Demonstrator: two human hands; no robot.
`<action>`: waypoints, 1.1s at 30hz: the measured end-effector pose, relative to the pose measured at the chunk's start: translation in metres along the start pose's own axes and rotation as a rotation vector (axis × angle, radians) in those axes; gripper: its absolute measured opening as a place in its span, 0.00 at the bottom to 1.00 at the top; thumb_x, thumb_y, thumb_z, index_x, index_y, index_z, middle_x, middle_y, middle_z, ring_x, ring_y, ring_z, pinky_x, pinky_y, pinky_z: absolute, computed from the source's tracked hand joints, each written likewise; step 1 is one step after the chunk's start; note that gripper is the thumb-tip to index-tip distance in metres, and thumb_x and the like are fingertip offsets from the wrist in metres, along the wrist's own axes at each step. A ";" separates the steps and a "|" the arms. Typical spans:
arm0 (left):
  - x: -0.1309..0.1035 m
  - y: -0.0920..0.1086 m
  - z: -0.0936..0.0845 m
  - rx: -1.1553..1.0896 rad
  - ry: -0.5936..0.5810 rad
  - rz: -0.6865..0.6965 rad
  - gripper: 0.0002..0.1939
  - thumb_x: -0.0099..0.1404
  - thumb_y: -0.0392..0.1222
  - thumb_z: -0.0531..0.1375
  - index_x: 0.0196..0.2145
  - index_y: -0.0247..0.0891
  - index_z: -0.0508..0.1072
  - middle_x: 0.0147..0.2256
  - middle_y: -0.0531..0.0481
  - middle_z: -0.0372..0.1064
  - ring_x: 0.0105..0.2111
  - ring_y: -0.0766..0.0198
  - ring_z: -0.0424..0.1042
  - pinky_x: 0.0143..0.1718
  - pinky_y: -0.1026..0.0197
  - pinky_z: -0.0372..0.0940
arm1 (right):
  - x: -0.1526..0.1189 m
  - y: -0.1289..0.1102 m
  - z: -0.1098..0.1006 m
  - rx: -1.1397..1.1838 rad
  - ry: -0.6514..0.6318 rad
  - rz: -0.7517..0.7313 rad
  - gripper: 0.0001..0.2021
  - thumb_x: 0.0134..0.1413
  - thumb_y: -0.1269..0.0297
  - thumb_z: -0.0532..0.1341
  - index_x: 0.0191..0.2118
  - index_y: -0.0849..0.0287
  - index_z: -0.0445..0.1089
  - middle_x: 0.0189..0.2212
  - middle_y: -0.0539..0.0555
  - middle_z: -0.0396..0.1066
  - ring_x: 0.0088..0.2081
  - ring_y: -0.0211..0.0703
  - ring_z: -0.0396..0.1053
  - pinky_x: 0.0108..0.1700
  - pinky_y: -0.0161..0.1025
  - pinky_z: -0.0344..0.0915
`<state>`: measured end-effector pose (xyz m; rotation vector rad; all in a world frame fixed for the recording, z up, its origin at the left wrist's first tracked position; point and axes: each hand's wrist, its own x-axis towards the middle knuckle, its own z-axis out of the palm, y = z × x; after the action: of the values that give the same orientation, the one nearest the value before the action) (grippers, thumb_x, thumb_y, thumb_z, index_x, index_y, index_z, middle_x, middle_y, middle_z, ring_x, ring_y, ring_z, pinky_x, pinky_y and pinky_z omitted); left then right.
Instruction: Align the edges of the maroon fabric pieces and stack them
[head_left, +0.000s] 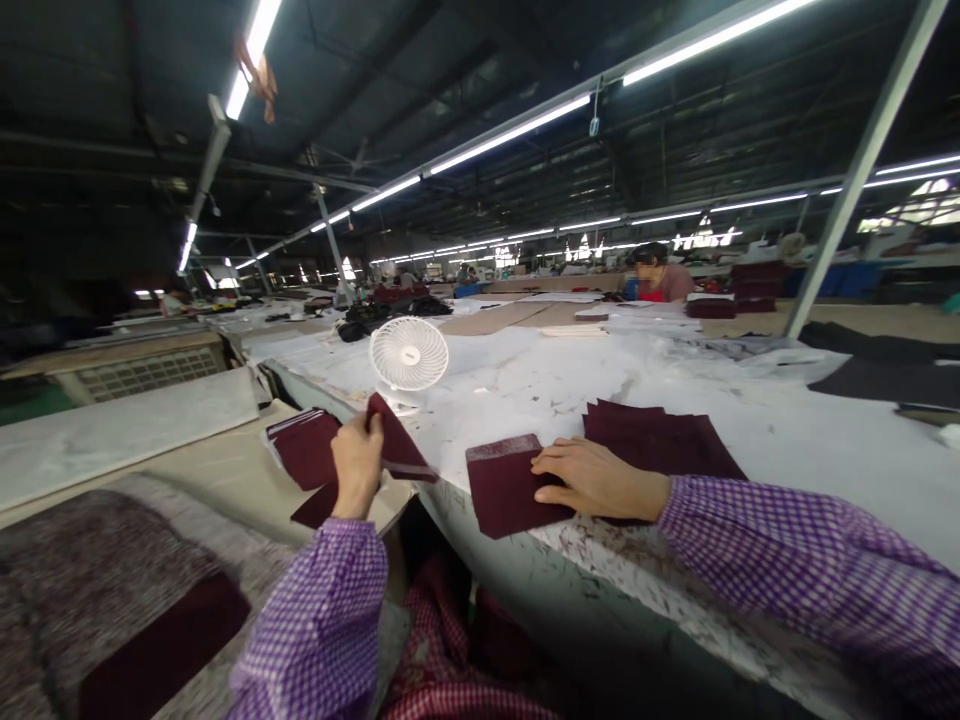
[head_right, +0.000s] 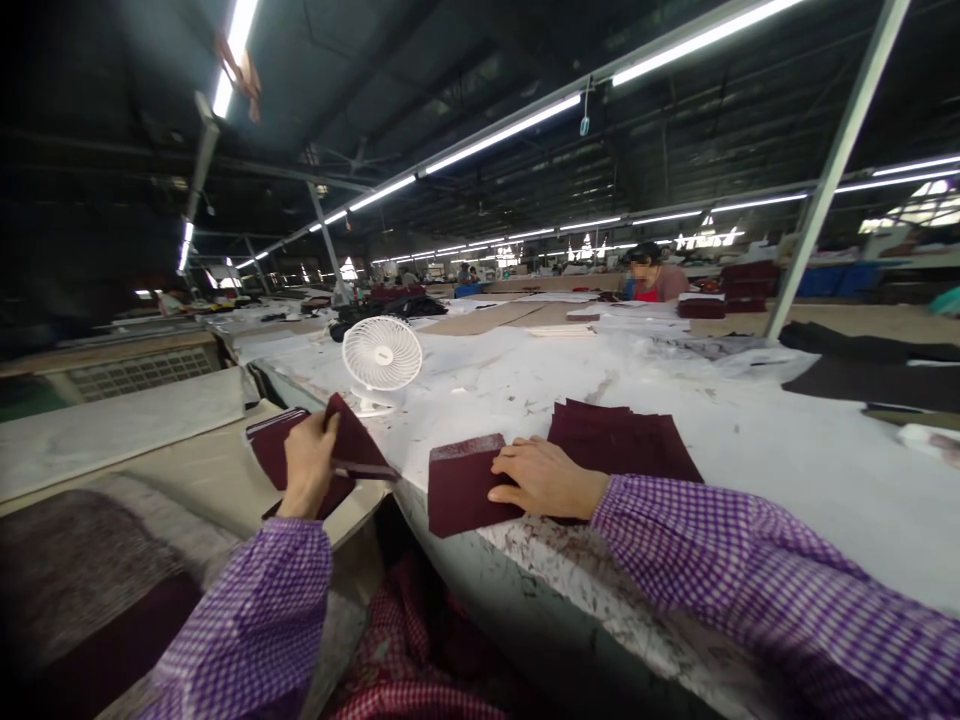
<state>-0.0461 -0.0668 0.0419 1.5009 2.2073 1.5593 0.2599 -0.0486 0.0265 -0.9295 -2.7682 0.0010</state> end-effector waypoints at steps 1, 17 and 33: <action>-0.007 0.009 0.004 0.072 -0.008 0.034 0.08 0.61 0.39 0.53 0.28 0.35 0.70 0.24 0.45 0.67 0.31 0.54 0.69 0.32 0.58 0.60 | 0.000 0.000 -0.002 0.025 -0.025 0.000 0.18 0.57 0.54 0.56 0.46 0.61 0.71 0.45 0.59 0.71 0.48 0.52 0.66 0.52 0.48 0.58; -0.108 0.074 0.024 0.332 -0.415 0.687 0.12 0.67 0.40 0.49 0.35 0.38 0.71 0.26 0.45 0.71 0.25 0.60 0.70 0.28 0.62 0.59 | 0.002 -0.028 -0.020 1.241 -0.043 0.440 0.31 0.57 0.45 0.51 0.58 0.62 0.56 0.43 0.62 0.70 0.34 0.43 0.71 0.32 0.39 0.67; -0.062 0.050 0.097 -0.346 -0.621 0.113 0.10 0.53 0.34 0.61 0.35 0.35 0.71 0.26 0.53 0.69 0.26 0.67 0.68 0.29 0.66 0.62 | -0.011 -0.014 -0.001 0.725 0.153 0.432 0.22 0.49 0.68 0.58 0.52 0.62 0.58 0.29 0.51 0.71 0.31 0.41 0.69 0.31 0.37 0.61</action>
<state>0.0708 -0.0428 0.0031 1.7102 1.4598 1.1887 0.2603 -0.0663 0.0262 -1.1950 -2.0963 0.8878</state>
